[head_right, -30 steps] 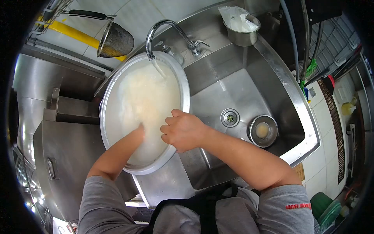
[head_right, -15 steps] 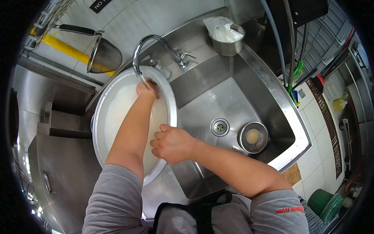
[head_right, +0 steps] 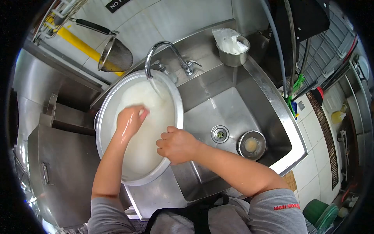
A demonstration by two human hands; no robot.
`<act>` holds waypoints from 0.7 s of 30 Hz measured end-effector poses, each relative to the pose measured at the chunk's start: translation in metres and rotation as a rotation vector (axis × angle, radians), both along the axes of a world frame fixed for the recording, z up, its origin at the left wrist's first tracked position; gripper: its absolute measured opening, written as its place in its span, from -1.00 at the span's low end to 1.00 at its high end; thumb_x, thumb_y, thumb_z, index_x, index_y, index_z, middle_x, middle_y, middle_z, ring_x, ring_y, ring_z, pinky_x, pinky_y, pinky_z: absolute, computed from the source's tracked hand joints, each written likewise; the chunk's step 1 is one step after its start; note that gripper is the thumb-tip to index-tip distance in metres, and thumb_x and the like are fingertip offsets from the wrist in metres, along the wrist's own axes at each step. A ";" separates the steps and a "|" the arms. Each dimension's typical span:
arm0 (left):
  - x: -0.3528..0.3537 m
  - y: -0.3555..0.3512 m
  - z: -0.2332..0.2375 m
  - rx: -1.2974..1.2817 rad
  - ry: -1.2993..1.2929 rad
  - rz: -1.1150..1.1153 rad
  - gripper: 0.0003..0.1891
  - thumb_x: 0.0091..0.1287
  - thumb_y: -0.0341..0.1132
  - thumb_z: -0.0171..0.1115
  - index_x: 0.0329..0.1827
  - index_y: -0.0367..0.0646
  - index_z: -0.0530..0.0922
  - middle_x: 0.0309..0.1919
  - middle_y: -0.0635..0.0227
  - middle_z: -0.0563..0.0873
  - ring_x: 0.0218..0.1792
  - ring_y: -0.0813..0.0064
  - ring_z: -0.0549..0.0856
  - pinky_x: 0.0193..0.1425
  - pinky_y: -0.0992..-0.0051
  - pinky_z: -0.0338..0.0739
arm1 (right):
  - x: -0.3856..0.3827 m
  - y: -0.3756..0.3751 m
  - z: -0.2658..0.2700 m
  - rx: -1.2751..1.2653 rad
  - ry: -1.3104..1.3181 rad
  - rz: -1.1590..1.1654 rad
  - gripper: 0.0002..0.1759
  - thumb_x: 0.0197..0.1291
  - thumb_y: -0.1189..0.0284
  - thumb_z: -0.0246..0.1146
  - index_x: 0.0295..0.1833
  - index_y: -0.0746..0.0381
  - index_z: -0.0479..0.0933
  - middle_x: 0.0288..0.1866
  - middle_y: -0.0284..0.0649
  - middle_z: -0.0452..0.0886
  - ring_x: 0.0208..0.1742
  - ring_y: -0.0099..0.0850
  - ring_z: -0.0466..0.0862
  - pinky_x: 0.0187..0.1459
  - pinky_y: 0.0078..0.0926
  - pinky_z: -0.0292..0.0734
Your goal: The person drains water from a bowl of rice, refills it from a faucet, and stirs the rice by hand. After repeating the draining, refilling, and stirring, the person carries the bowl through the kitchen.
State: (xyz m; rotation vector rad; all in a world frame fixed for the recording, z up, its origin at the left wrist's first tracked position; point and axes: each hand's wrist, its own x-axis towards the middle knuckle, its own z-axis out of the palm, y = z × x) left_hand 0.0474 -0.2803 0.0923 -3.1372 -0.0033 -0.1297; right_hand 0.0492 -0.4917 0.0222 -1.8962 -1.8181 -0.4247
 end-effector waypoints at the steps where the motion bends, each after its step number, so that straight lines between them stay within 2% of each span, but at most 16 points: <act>1: -0.030 0.005 0.007 -0.004 0.026 0.005 -0.83 0.34 -0.22 0.23 -0.23 -0.10 0.69 -0.46 0.15 0.71 -0.36 0.05 0.69 -0.22 0.18 0.55 | 0.000 0.000 0.002 -0.033 0.019 -0.001 -0.73 -0.29 0.16 0.45 -0.43 0.01 0.61 -0.41 -0.50 0.52 -0.26 -0.48 0.57 -0.11 -0.47 0.35; 2: -0.061 0.013 0.012 -0.009 0.056 0.011 -0.82 0.33 -0.22 0.24 -0.19 -0.09 0.71 -0.49 0.16 0.71 -0.42 0.06 0.69 -0.23 0.21 0.56 | -0.001 0.000 0.003 -0.067 0.043 -0.001 -0.67 -0.30 0.14 0.49 -0.38 0.02 0.62 -0.40 -0.46 0.52 -0.26 -0.45 0.58 -0.11 -0.47 0.36; 4: -0.119 0.032 0.019 -0.138 0.209 0.066 -0.73 0.31 -0.17 0.27 -0.01 -0.04 0.72 -0.27 0.15 0.77 -0.19 0.12 0.74 -0.01 0.23 0.55 | 0.000 -0.006 0.016 -0.065 0.083 0.047 -0.59 -0.30 0.12 0.51 -0.29 0.04 0.63 -0.33 -0.42 0.55 -0.20 -0.41 0.59 -0.08 -0.45 0.37; 5: -0.150 0.037 0.015 -0.138 0.205 0.079 -0.73 0.31 -0.17 0.27 -0.01 -0.04 0.72 -0.27 0.15 0.77 -0.19 0.12 0.74 -0.01 0.23 0.55 | 0.003 -0.010 0.024 -0.066 0.117 0.088 -0.50 -0.31 0.09 0.54 -0.20 0.05 0.65 -0.26 -0.37 0.58 -0.15 -0.37 0.59 -0.04 -0.42 0.38; 7: -0.200 0.047 0.005 -0.311 0.210 0.280 -0.65 0.32 -0.18 0.28 0.17 0.07 0.67 0.22 0.20 0.62 0.30 0.22 0.52 0.47 -0.01 0.13 | 0.013 -0.017 0.035 0.090 0.194 0.144 -0.45 -0.31 0.08 0.55 -0.13 0.06 0.64 -0.17 -0.34 0.59 -0.07 -0.33 0.59 0.00 -0.37 0.38; 8: -0.208 0.052 -0.003 -0.311 0.208 0.300 -0.65 0.32 -0.18 0.28 0.17 0.07 0.67 0.22 0.20 0.62 0.30 0.22 0.52 0.47 -0.01 0.13 | 0.022 -0.021 0.034 0.241 0.282 0.187 -0.39 -0.31 0.07 0.56 -0.06 0.06 0.63 -0.07 -0.30 0.61 0.01 -0.28 0.58 0.03 -0.32 0.38; 9: -0.216 0.054 -0.016 -0.261 0.068 0.367 -0.61 0.30 -0.20 0.28 0.21 0.09 0.64 0.33 0.22 0.52 0.39 0.19 0.42 0.51 -0.04 0.05 | 0.051 -0.024 0.023 0.192 0.371 0.195 -0.38 -0.27 0.06 0.55 -0.03 0.08 0.63 0.00 -0.27 0.63 0.09 -0.22 0.55 0.09 -0.20 0.37; 11: -0.222 0.056 -0.024 -0.218 -0.020 0.479 -0.52 0.30 -0.25 0.27 0.32 0.09 0.54 0.51 0.13 0.28 0.50 0.08 0.25 0.56 -0.01 -0.03 | 0.117 -0.024 0.000 0.449 0.209 -0.213 -0.60 -0.05 0.20 0.49 -0.15 0.18 0.60 -0.16 -0.21 0.63 -0.11 -0.18 0.60 -0.07 -0.17 0.46; 12: -0.216 0.056 -0.028 -0.220 -0.025 0.510 -0.52 0.30 -0.25 0.27 0.32 0.09 0.54 0.51 0.13 0.28 0.50 0.08 0.25 0.56 -0.01 -0.03 | 0.158 -0.014 -0.035 0.548 0.676 -0.400 -0.67 0.11 0.29 0.41 -0.11 0.24 0.56 -0.19 -0.16 0.61 -0.10 -0.17 0.59 -0.12 -0.24 0.48; 13: -0.208 0.057 -0.034 -0.317 -0.215 0.642 -0.49 0.30 -0.26 0.27 0.35 0.07 0.50 0.53 0.06 0.21 0.52 0.04 0.21 0.57 0.02 -0.04 | 0.192 -0.006 -0.043 0.550 0.852 -0.634 -0.68 0.24 0.32 0.33 -0.01 0.29 0.51 -0.24 -0.11 0.59 -0.09 -0.13 0.57 -0.07 -0.23 0.49; 14: -0.202 0.058 -0.037 -0.409 -0.412 0.770 -0.46 0.30 -0.26 0.27 0.38 0.05 0.47 0.55 -0.01 0.14 0.54 0.01 0.16 0.58 0.05 -0.06 | 0.246 -0.005 -0.094 0.446 0.335 -0.818 -0.62 0.33 0.27 0.27 0.11 0.30 0.46 -0.20 -0.03 0.62 -0.08 -0.03 0.62 -0.02 -0.13 0.51; 15: -0.199 0.061 -0.037 -0.381 -0.407 0.802 -0.41 0.31 -0.32 0.26 0.43 -0.09 0.38 0.56 -0.12 0.04 0.57 -0.05 0.07 0.59 0.15 -0.04 | 0.289 -0.009 -0.142 0.367 0.284 -0.863 -0.60 0.35 0.22 0.24 0.10 0.31 0.49 -0.16 0.03 0.64 -0.05 0.01 0.64 0.01 -0.09 0.51; 16: -0.200 0.070 -0.042 -0.377 -0.417 0.833 -0.41 0.31 -0.32 0.26 0.43 -0.09 0.38 0.56 -0.12 0.04 0.57 -0.05 0.07 0.59 0.15 -0.04 | 0.314 -0.006 -0.165 0.291 0.230 -0.908 -0.58 0.36 0.18 0.22 0.09 0.31 0.52 -0.12 0.09 0.66 -0.01 0.06 0.65 0.04 -0.06 0.50; 17: -0.203 0.084 -0.053 -0.395 -0.479 0.852 -0.38 0.31 -0.36 0.25 0.46 -0.17 0.31 0.56 -0.12 0.05 0.56 -0.02 0.10 0.58 0.20 -0.01 | 0.322 0.000 -0.167 0.287 0.232 -0.881 -0.58 0.36 0.18 0.22 0.09 0.31 0.52 -0.12 0.09 0.66 -0.01 0.06 0.65 0.04 -0.06 0.50; 19: -0.209 0.114 -0.064 -0.406 -0.538 0.881 -0.34 0.32 -0.39 0.24 0.48 -0.24 0.25 0.55 -0.11 0.06 0.56 0.02 0.13 0.57 0.25 0.03 | 0.327 0.007 -0.161 -0.354 0.510 -0.962 -0.51 0.35 0.07 0.20 0.04 0.32 0.58 -0.04 0.15 0.66 0.06 0.12 0.64 0.07 -0.01 0.51; 21: -0.209 0.143 -0.071 -0.896 -0.543 1.059 -0.33 0.34 -0.43 0.21 0.50 -0.33 0.17 0.54 -0.07 0.09 0.50 0.11 0.25 0.51 0.33 0.19 | 0.320 0.029 -0.131 -0.251 0.541 -0.972 -0.48 0.33 0.03 0.21 -0.01 0.32 0.60 -0.06 0.15 0.67 0.04 0.13 0.64 0.06 -0.01 0.52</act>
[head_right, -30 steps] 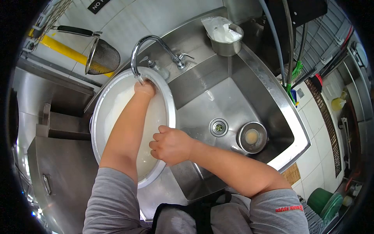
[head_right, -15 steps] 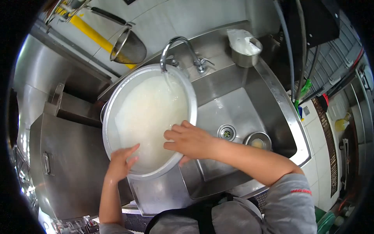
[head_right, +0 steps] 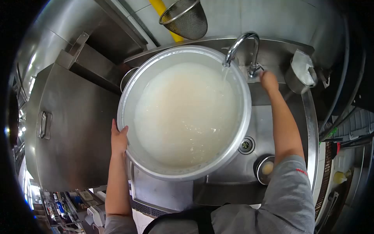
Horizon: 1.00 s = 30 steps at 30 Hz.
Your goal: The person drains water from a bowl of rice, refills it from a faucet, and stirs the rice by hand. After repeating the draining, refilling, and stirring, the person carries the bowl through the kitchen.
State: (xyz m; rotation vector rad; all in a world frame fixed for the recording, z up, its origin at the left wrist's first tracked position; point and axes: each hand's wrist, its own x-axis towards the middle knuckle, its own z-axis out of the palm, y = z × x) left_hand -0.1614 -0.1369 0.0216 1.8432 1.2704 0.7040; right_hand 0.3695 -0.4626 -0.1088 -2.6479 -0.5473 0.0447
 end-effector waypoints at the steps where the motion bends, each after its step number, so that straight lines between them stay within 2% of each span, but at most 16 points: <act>1: 0.005 -0.001 0.003 -0.007 0.001 0.011 -0.33 0.34 -0.43 0.21 0.50 -0.33 0.17 0.54 -0.07 0.09 0.50 0.11 0.25 0.51 0.33 0.19 | -0.003 0.003 0.021 0.094 -0.025 -0.055 -0.46 0.31 -0.01 0.21 -0.06 0.33 0.62 -0.08 0.16 0.67 0.02 0.13 0.64 0.05 0.00 0.53; 3: 0.011 -0.015 0.021 -0.026 0.098 0.002 -0.36 0.37 -0.47 0.16 0.51 -0.32 0.15 0.47 -0.02 0.27 0.39 0.23 0.42 0.43 0.36 0.32 | -0.001 -0.006 0.047 -0.051 -0.092 -0.036 -0.45 0.29 -0.02 0.24 -0.09 0.33 0.62 -0.13 0.15 0.68 -0.01 0.15 0.65 0.03 0.02 0.52; 4: 0.011 -0.017 0.022 -0.037 0.107 0.006 -0.36 0.37 -0.47 0.16 0.51 -0.32 0.15 0.47 -0.02 0.27 0.39 0.23 0.42 0.43 0.36 0.32 | 0.019 -0.016 0.015 -0.071 -0.291 0.007 -0.40 0.25 -0.05 0.25 -0.05 0.36 0.60 -0.14 0.14 0.69 -0.08 0.08 0.68 -0.04 -0.04 0.55; 7: 0.016 -0.019 0.021 -0.170 -0.121 -0.006 -0.40 0.39 -0.51 0.11 0.49 -0.32 0.18 0.35 0.03 0.45 0.29 0.26 0.52 0.37 0.38 0.38 | 0.040 -0.026 -0.015 -0.149 0.002 0.234 -0.46 0.24 0.02 0.28 -0.08 0.37 0.60 -0.14 0.14 0.69 -0.08 0.06 0.69 -0.09 -0.06 0.55; 12: 0.017 -0.022 0.022 -0.141 -0.092 0.034 -0.44 0.40 -0.52 0.10 0.46 -0.33 0.21 0.24 0.04 0.56 0.22 0.28 0.58 0.33 0.41 0.41 | 0.066 -0.001 0.024 -0.037 -0.101 0.275 -0.54 0.27 0.17 0.24 -0.29 0.46 0.61 -0.31 0.24 0.65 -0.18 0.14 0.69 -0.12 -0.07 0.53; 16: 0.017 -0.019 0.020 -0.099 -0.108 0.019 -0.48 0.39 -0.49 0.14 0.41 -0.35 0.26 0.17 0.05 0.61 0.14 0.30 0.62 0.26 0.42 0.45 | 0.067 0.030 -0.005 0.055 -0.094 0.044 -0.50 0.30 0.12 0.22 -0.30 0.45 0.63 -0.25 0.25 0.65 -0.14 0.19 0.66 -0.09 -0.03 0.52; 18: 0.011 -0.012 0.013 -0.117 -0.073 0.031 -0.54 0.41 -0.40 0.18 0.32 -0.36 0.33 0.09 0.07 0.64 0.05 0.31 0.65 0.17 0.42 0.49 | 0.038 0.023 -0.016 0.755 0.535 -0.170 -0.60 0.36 0.06 0.20 -0.12 0.20 0.65 -0.59 -0.34 0.51 -0.61 -0.34 0.49 -0.46 -0.30 0.40; 19: 0.009 -0.008 0.006 -0.113 -0.083 0.033 -0.54 0.41 -0.40 0.18 0.32 -0.36 0.33 0.09 0.07 0.64 0.05 0.31 0.65 0.17 0.42 0.49 | -0.023 0.024 0.024 1.072 0.850 -0.288 -0.65 0.39 0.01 0.18 -0.07 0.05 0.62 -0.56 -0.52 0.35 -0.58 -0.59 0.29 -0.49 -0.50 0.27; 20: 0.007 -0.005 0.001 -0.136 -0.103 0.051 -0.56 0.41 -0.35 0.19 0.27 -0.37 0.36 0.05 0.07 0.65 0.02 0.32 0.65 0.14 0.42 0.50 | -0.061 0.023 0.040 1.267 0.944 -0.305 -0.61 0.39 -0.02 0.17 -0.08 0.09 0.61 -0.45 -0.50 0.45 -0.49 -0.57 0.36 -0.42 -0.50 0.33; 21: 0.005 -0.004 0.002 -0.157 -0.124 0.067 -0.58 0.42 -0.31 0.20 0.23 -0.37 0.38 0.02 0.07 0.66 -0.01 0.32 0.66 0.11 0.41 0.51 | -0.101 0.015 0.055 1.488 1.048 -0.065 -0.52 0.39 -0.04 0.16 0.05 0.16 0.57 -0.27 -0.40 0.53 -0.25 -0.51 0.50 -0.17 -0.48 0.47; 22: 0.008 -0.010 0.009 -0.177 -0.119 0.072 -0.59 0.44 -0.26 0.18 0.19 -0.39 0.40 -0.02 0.05 0.67 -0.02 0.32 0.66 0.10 0.40 0.50 | -0.159 0.007 0.103 1.523 1.123 -0.009 -0.39 0.40 -0.04 0.14 0.28 0.23 0.46 0.03 -0.26 0.57 0.07 -0.40 0.56 0.17 -0.42 0.45; 23: 0.004 -0.008 0.005 -0.169 -0.127 0.061 -0.59 0.44 -0.26 0.18 0.19 -0.39 0.40 -0.02 0.05 0.67 -0.02 0.32 0.66 0.10 0.40 0.50 | -0.199 0.005 0.125 1.559 1.109 0.064 -0.35 0.42 0.05 0.16 0.42 0.26 0.34 0.33 -0.15 0.44 0.34 -0.33 0.45 0.37 -0.34 0.32; 24: 0.001 -0.002 -0.009 -0.138 -0.101 0.071 -0.59 0.45 -0.25 0.18 0.19 -0.40 0.40 -0.03 0.05 0.67 -0.03 0.33 0.65 0.10 0.39 0.50 | -0.226 0.000 0.127 1.382 0.790 0.153 -0.38 0.43 0.31 0.17 0.51 0.23 0.20 0.45 -0.10 0.35 0.40 -0.32 0.41 0.37 -0.36 0.32; 25: -0.003 -0.001 -0.014 -0.106 -0.070 0.075 -0.59 0.45 -0.24 0.17 0.18 -0.40 0.41 -0.03 0.05 0.67 -0.03 0.33 0.65 0.09 0.39 0.50 | -0.242 -0.002 0.133 1.402 0.773 0.139 -0.38 0.43 0.31 0.17 0.51 0.23 0.20 0.45 -0.10 0.35 0.40 -0.32 0.41 0.37 -0.36 0.32; 28: -0.008 -0.034 -0.001 -0.122 -0.117 0.070 -0.58 0.45 -0.24 0.14 0.19 -0.41 0.38 -0.01 0.07 0.65 -0.01 0.32 0.64 0.11 0.38 0.49 | -0.277 -0.013 0.135 1.304 0.733 0.046 -0.17 0.29 0.65 0.07 0.61 0.11 -0.08 0.49 -0.01 0.27 0.39 -0.23 0.41 0.32 -0.37 0.38; 30: -0.020 -0.045 -0.002 -0.246 -0.250 0.057 -0.60 0.44 -0.27 0.13 0.18 -0.40 0.35 0.00 0.09 0.64 -0.01 0.34 0.62 0.16 0.40 0.45 | -0.290 -0.019 0.130 1.307 0.717 -0.039 -0.19 0.29 0.64 0.09 0.60 0.13 -0.06 0.47 0.02 0.28 0.37 -0.21 0.43 0.31 -0.36 0.40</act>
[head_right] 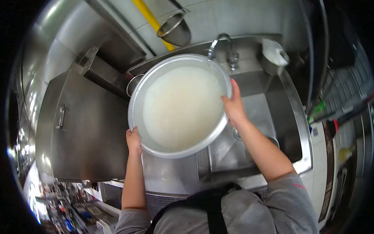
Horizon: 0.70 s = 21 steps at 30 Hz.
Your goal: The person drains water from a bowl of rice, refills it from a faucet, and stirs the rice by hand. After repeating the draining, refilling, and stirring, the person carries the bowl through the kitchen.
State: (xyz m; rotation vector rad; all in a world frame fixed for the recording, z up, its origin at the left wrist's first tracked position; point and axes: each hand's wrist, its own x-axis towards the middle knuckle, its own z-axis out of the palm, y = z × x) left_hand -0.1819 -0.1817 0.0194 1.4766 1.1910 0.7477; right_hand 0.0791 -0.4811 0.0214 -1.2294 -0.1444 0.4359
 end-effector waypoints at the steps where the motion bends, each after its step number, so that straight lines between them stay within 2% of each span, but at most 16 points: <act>1: -0.007 -0.005 -0.005 -0.002 0.008 -0.040 -0.60 0.44 -0.27 0.13 0.18 -0.40 0.35 0.00 0.09 0.64 -0.01 0.34 0.62 0.16 0.40 0.45 | -0.007 -0.004 -0.002 -0.026 0.024 -0.031 -0.20 0.29 0.63 0.11 0.59 0.16 -0.04 0.45 0.04 0.30 0.35 -0.20 0.44 0.29 -0.35 0.42; 3: -0.014 -0.028 0.007 -0.026 -0.083 0.000 -0.62 0.43 -0.29 0.13 0.16 -0.39 0.35 -0.01 0.11 0.63 -0.03 0.36 0.61 0.15 0.39 0.45 | -0.013 -0.010 -0.005 0.002 0.042 -0.043 -0.21 0.30 0.62 0.11 0.58 0.18 -0.03 0.42 0.05 0.33 0.33 -0.18 0.46 0.28 -0.32 0.44; 7: -0.039 -0.024 -0.013 -0.045 -0.122 -0.090 -0.63 0.41 -0.32 0.12 0.15 -0.39 0.34 0.00 0.10 0.63 -0.03 0.34 0.62 0.11 0.36 0.49 | -0.031 -0.024 -0.002 0.028 0.109 -0.027 -0.27 0.31 0.58 0.13 0.54 0.24 0.03 0.34 0.06 0.41 0.27 -0.15 0.51 0.22 -0.26 0.50; 9: -0.051 -0.033 -0.015 -0.114 -0.141 -0.119 -0.71 0.40 -0.31 0.15 0.05 -0.29 0.38 -0.07 0.12 0.65 -0.06 0.31 0.68 -0.01 0.30 0.57 | -0.052 -0.034 0.004 0.049 0.127 -0.043 -0.29 0.31 0.58 0.13 0.53 0.26 0.06 0.33 0.06 0.42 0.26 -0.15 0.52 0.21 -0.25 0.51; 10: -0.056 -0.035 -0.021 -0.118 -0.236 -0.153 -0.75 0.38 -0.31 0.18 -0.02 -0.24 0.39 -0.12 0.18 0.66 -0.17 0.37 0.69 -0.17 0.35 0.59 | -0.060 -0.038 0.008 0.065 0.150 -0.044 -0.32 0.31 0.58 0.14 0.51 0.27 0.08 0.32 0.05 0.44 0.25 -0.15 0.53 0.19 -0.24 0.52; 11: -0.059 -0.041 -0.018 -0.114 -0.243 -0.171 -0.75 0.38 -0.31 0.18 -0.02 -0.24 0.39 -0.12 0.18 0.66 -0.17 0.37 0.69 -0.17 0.35 0.59 | -0.068 -0.041 0.009 0.072 0.141 -0.060 -0.32 0.31 0.58 0.14 0.51 0.27 0.08 0.32 0.05 0.44 0.25 -0.15 0.53 0.19 -0.24 0.52; 13: -0.071 -0.059 -0.007 -0.200 -0.270 -0.195 -0.76 0.38 -0.32 0.19 0.00 -0.21 0.40 -0.16 0.24 0.67 -0.27 0.44 0.69 -0.34 0.44 0.56 | -0.085 -0.045 0.002 0.042 0.111 -0.128 -0.34 0.31 0.57 0.14 0.49 0.29 0.11 0.31 0.04 0.46 0.24 -0.16 0.54 0.17 -0.24 0.53; 16: -0.091 -0.076 0.004 -0.225 -0.221 -0.285 -0.76 0.40 -0.30 0.19 0.02 -0.20 0.41 -0.19 0.28 0.68 -0.32 0.49 0.69 -0.44 0.52 0.51 | -0.106 -0.055 0.001 0.069 0.102 -0.191 -0.35 0.32 0.57 0.13 0.49 0.30 0.12 0.29 0.03 0.48 0.23 -0.17 0.55 0.17 -0.25 0.53; 20: -0.110 -0.098 0.010 -0.258 -0.312 -0.332 -0.76 0.43 -0.29 0.18 0.04 -0.18 0.41 -0.18 0.30 0.68 -0.32 0.51 0.68 -0.46 0.55 0.50 | -0.121 -0.072 -0.010 0.127 0.064 -0.228 -0.36 0.32 0.57 0.13 0.49 0.31 0.12 0.27 0.03 0.49 0.22 -0.19 0.55 0.18 -0.27 0.53; 21: -0.117 -0.101 0.014 -0.283 -0.294 -0.373 -0.73 0.44 -0.32 0.17 0.11 -0.21 0.39 -0.05 0.26 0.65 -0.16 0.46 0.68 -0.25 0.48 0.56 | -0.124 -0.076 -0.014 0.124 0.059 -0.231 -0.34 0.32 0.57 0.13 0.50 0.30 0.11 0.28 0.02 0.49 0.23 -0.20 0.55 0.19 -0.28 0.52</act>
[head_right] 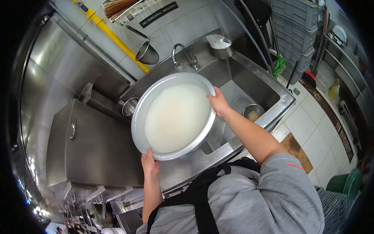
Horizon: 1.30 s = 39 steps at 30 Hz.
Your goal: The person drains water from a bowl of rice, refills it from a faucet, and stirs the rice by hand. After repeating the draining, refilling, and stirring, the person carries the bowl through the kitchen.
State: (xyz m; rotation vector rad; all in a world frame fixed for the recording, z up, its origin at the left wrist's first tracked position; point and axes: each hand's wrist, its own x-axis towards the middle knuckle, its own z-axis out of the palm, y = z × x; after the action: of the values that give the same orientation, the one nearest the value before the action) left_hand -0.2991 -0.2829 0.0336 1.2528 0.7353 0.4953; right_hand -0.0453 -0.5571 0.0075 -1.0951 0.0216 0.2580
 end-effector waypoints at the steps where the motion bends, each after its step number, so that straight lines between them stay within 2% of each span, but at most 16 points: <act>1: -0.007 -0.002 0.002 -0.015 0.019 -0.039 -0.69 0.45 -0.36 0.16 0.18 -0.24 0.38 0.08 0.22 0.63 -0.01 0.41 0.68 -0.04 0.41 0.63 | -0.004 -0.002 -0.004 -0.004 -0.001 0.004 -0.33 0.32 0.58 0.13 0.51 0.30 0.10 0.28 0.02 0.49 0.24 -0.21 0.55 0.20 -0.30 0.51; 4: -0.021 -0.007 -0.001 -0.012 0.053 -0.053 -0.67 0.46 -0.38 0.16 0.22 -0.22 0.36 0.12 0.23 0.60 0.05 0.39 0.65 0.05 0.38 0.62 | -0.027 -0.021 0.007 0.043 0.036 0.025 -0.31 0.33 0.58 0.12 0.53 0.29 0.08 0.32 0.00 0.47 0.28 -0.21 0.52 0.24 -0.31 0.47; 7: -0.035 -0.029 0.021 -0.023 0.027 -0.068 -0.64 0.47 -0.40 0.12 0.27 -0.22 0.33 0.16 0.22 0.58 0.11 0.37 0.63 0.13 0.35 0.59 | -0.046 -0.032 -0.001 0.000 0.016 -0.041 -0.35 0.35 0.55 0.11 0.52 0.29 0.11 0.31 -0.04 0.47 0.25 -0.27 0.54 0.23 -0.37 0.49; 14: -0.055 -0.051 0.054 -0.117 0.001 -0.033 -0.63 0.48 -0.44 0.07 0.31 -0.21 0.33 0.18 0.20 0.57 0.15 0.36 0.62 0.19 0.34 0.58 | -0.076 -0.053 -0.006 0.033 0.161 -0.057 -0.36 0.35 0.56 0.10 0.52 0.27 0.13 0.32 -0.08 0.47 0.27 -0.31 0.52 0.28 -0.38 0.43; 17: -0.053 -0.059 0.064 -0.122 0.002 -0.013 -0.63 0.48 -0.45 0.07 0.32 -0.22 0.33 0.18 0.20 0.57 0.16 0.36 0.62 0.19 0.34 0.59 | -0.076 -0.059 -0.008 0.034 0.194 -0.035 -0.32 0.37 0.57 0.09 0.55 0.26 0.07 0.40 -0.02 0.39 0.34 -0.27 0.46 0.34 -0.37 0.37; 19: -0.049 -0.067 0.073 -0.108 -0.015 -0.031 -0.62 0.47 -0.47 0.06 0.33 -0.23 0.33 0.18 0.18 0.57 0.16 0.36 0.62 0.18 0.36 0.59 | -0.075 -0.061 0.000 -0.083 0.185 -0.066 -0.44 0.36 0.53 0.12 0.45 0.27 0.22 0.26 -0.12 0.51 0.19 -0.37 0.56 0.22 -0.42 0.48; 20: -0.047 -0.073 0.078 -0.106 -0.009 -0.023 -0.62 0.47 -0.47 0.06 0.33 -0.23 0.33 0.18 0.18 0.57 0.16 0.36 0.62 0.18 0.36 0.59 | -0.068 -0.063 -0.009 -0.083 0.191 -0.059 -0.44 0.36 0.53 0.12 0.45 0.27 0.22 0.26 -0.12 0.51 0.19 -0.37 0.56 0.22 -0.42 0.48; 22: -0.041 -0.082 0.085 -0.076 -0.033 -0.014 -0.64 0.47 -0.46 0.08 0.30 -0.24 0.34 0.11 0.18 0.60 0.07 0.41 0.65 0.10 0.41 0.62 | -0.039 -0.071 -0.035 -0.166 0.216 -0.005 -0.52 0.36 0.48 0.16 0.36 0.26 0.29 0.10 -0.16 0.57 0.11 -0.38 0.56 0.19 -0.42 0.45; 23: -0.040 -0.083 0.086 -0.074 -0.029 -0.003 -0.64 0.47 -0.46 0.08 0.30 -0.24 0.34 0.11 0.18 0.60 0.07 0.41 0.65 0.10 0.41 0.62 | -0.020 -0.076 -0.034 -0.188 0.293 0.005 -0.70 0.37 0.39 0.20 0.16 0.23 0.45 -0.16 -0.27 0.59 -0.13 -0.46 0.57 0.01 -0.50 0.50; 24: -0.040 -0.083 0.085 -0.045 -0.012 -0.003 -0.65 0.46 -0.45 0.09 0.27 -0.24 0.35 0.07 0.19 0.61 0.02 0.44 0.66 0.05 0.44 0.63 | 0.002 -0.078 -0.035 -0.188 0.296 0.015 -0.70 0.37 0.39 0.20 0.16 0.23 0.45 -0.16 -0.27 0.59 -0.13 -0.46 0.57 0.01 -0.50 0.50; 26: -0.039 -0.085 0.086 -0.017 0.014 -0.004 -0.67 0.46 -0.45 0.10 0.24 -0.25 0.36 0.03 0.20 0.62 -0.04 0.47 0.67 0.00 0.47 0.64 | 0.046 -0.080 -0.048 -0.120 0.403 0.215 -0.73 0.37 0.32 0.22 0.06 0.23 0.55 -0.29 -0.32 0.56 -0.27 -0.49 0.54 -0.16 -0.54 0.53; 28: -0.037 -0.089 0.088 0.016 0.036 0.011 -0.70 0.45 -0.43 0.12 0.20 -0.23 0.38 -0.03 0.22 0.63 -0.11 0.52 0.67 -0.08 0.52 0.64 | 0.097 -0.071 -0.107 0.061 0.471 0.226 -0.71 0.41 0.26 0.17 0.03 0.23 0.58 -0.33 -0.32 0.55 -0.35 -0.45 0.53 -0.25 -0.43 0.58; 32: -0.026 -0.104 0.107 0.056 0.140 0.009 -0.70 0.44 -0.44 0.12 0.20 -0.22 0.38 -0.03 0.21 0.63 -0.10 0.52 0.67 -0.11 0.53 0.64 | 0.150 -0.022 -0.170 0.122 0.526 0.147 -0.68 0.44 0.28 0.09 0.12 0.23 0.57 -0.25 -0.23 0.63 -0.31 -0.37 0.62 -0.23 -0.26 0.63; 34: -0.024 -0.106 0.109 0.079 0.160 0.007 -0.67 0.45 -0.44 0.11 0.24 -0.22 0.37 0.00 0.19 0.62 -0.06 0.47 0.66 -0.05 0.48 0.62 | 0.158 -0.009 -0.182 0.064 0.471 0.239 -0.64 0.45 0.35 -0.02 0.18 0.24 0.55 -0.10 -0.09 0.69 -0.22 -0.25 0.70 -0.14 -0.18 0.65; 38: -0.021 -0.106 0.102 0.094 0.110 0.032 -0.63 0.45 -0.45 0.11 0.29 -0.24 0.34 0.05 0.16 0.60 0.01 0.40 0.64 0.08 0.39 0.59 | 0.145 -0.013 -0.169 0.089 0.503 0.323 -0.61 0.43 0.39 -0.07 0.21 0.29 0.53 0.04 0.01 0.68 -0.09 -0.18 0.72 -0.08 -0.19 0.65; 39: -0.021 -0.106 0.102 0.110 0.111 0.017 -0.61 0.45 -0.42 0.13 0.30 -0.24 0.34 0.08 0.17 0.61 0.04 0.38 0.64 0.10 0.40 0.58 | 0.141 -0.017 -0.165 -0.036 0.451 0.343 -0.59 0.44 0.38 -0.10 0.20 0.30 0.53 0.03 0.02 0.68 -0.10 -0.17 0.71 -0.07 -0.20 0.64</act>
State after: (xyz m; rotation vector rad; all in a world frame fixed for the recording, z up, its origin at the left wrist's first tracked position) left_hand -0.3204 -0.3884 0.1360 1.3863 0.8218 0.4889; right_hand 0.0952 -0.5743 -0.1570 -1.0542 0.2428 0.8128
